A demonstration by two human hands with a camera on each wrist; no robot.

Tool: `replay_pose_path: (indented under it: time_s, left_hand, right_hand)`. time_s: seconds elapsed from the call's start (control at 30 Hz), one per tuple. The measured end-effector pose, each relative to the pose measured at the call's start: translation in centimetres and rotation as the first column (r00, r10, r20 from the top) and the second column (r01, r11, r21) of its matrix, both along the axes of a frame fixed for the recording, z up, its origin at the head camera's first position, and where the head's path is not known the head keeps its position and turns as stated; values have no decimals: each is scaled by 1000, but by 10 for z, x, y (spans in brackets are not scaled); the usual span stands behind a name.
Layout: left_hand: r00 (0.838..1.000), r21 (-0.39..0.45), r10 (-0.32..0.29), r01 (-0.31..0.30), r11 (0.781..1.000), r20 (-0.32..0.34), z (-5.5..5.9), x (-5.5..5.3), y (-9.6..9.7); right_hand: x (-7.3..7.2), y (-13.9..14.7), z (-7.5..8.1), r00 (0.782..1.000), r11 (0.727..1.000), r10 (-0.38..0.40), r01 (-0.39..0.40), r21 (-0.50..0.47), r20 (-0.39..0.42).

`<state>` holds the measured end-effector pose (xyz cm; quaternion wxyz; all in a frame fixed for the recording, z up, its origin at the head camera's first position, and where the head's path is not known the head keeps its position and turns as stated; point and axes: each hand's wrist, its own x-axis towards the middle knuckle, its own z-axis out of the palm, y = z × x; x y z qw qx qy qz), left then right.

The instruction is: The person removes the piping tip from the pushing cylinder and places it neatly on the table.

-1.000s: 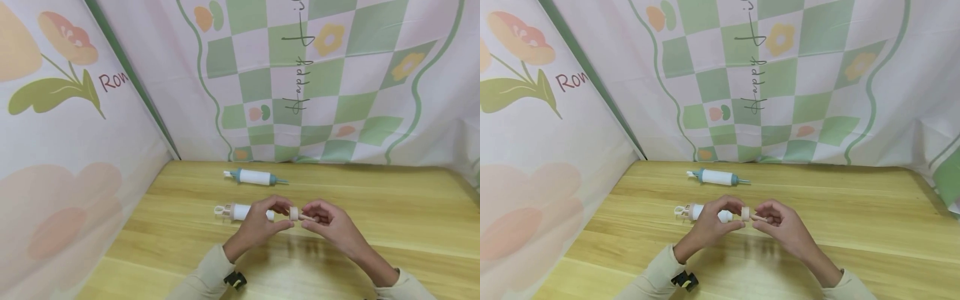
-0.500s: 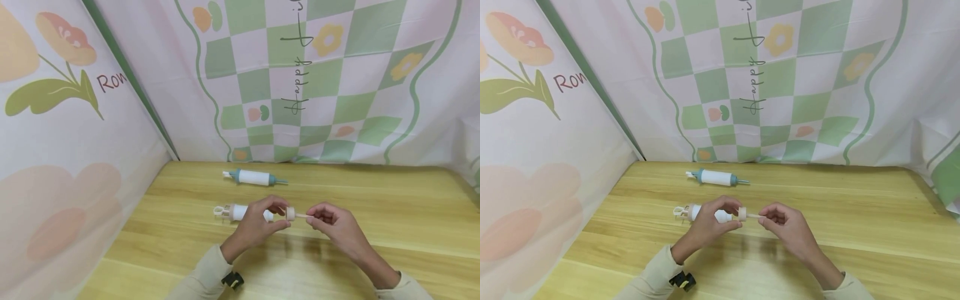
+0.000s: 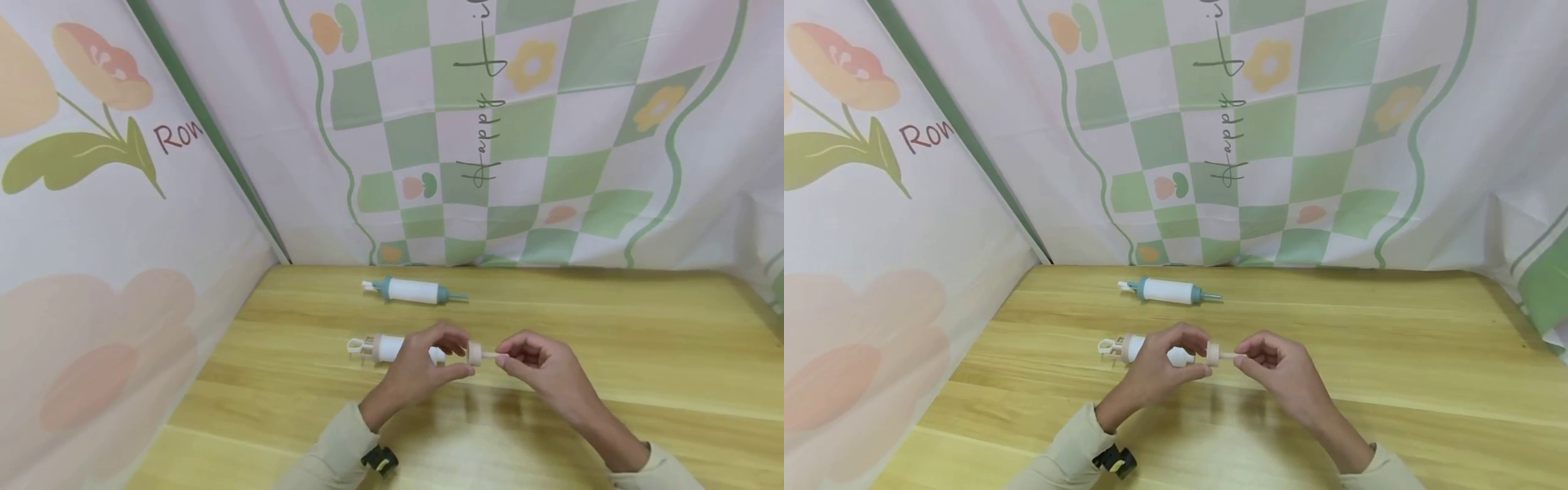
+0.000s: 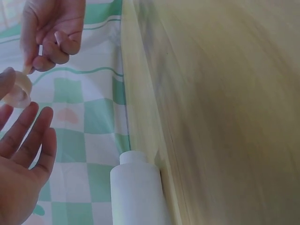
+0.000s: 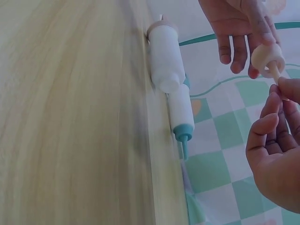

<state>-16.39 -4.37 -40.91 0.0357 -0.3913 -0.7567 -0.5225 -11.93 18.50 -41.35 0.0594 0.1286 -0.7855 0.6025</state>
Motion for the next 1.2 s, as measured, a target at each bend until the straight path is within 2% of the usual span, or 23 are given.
replay_pose_path:
  time_s: [0.17,0.53,0.73,0.9,1.03,1.1,1.2]
  left_hand:
    - [1000,-7,-10,9,1000,-12,1,1,0]
    - [1000,3,16,-16,1000,-20,-1,1,2]
    - [999,26,46,-46,999,8,-3,2,3]
    - [997,65,53,-56,996,51,-4,3,3]
    - [997,100,54,-59,993,53,-6,2,3]
    - [997,111,60,-65,992,48,1,6,3]
    - [996,121,72,-77,990,52,1,7,4]
  right_hand:
    - [0,-1,-1,1000,1000,17,-17,5,-1]
    - [0,-7,-1,999,999,34,-34,-16,-39]
    - [0,-12,-1,998,998,44,-46,-44,-40]
    - [0,-16,-2,999,998,22,-24,-54,-38]
    - [0,-19,-1,999,998,-4,1,-70,-39]
    - [0,-20,-1,999,997,-12,10,-77,-32]
    - [0,-21,0,1000,997,-17,16,-78,-15]
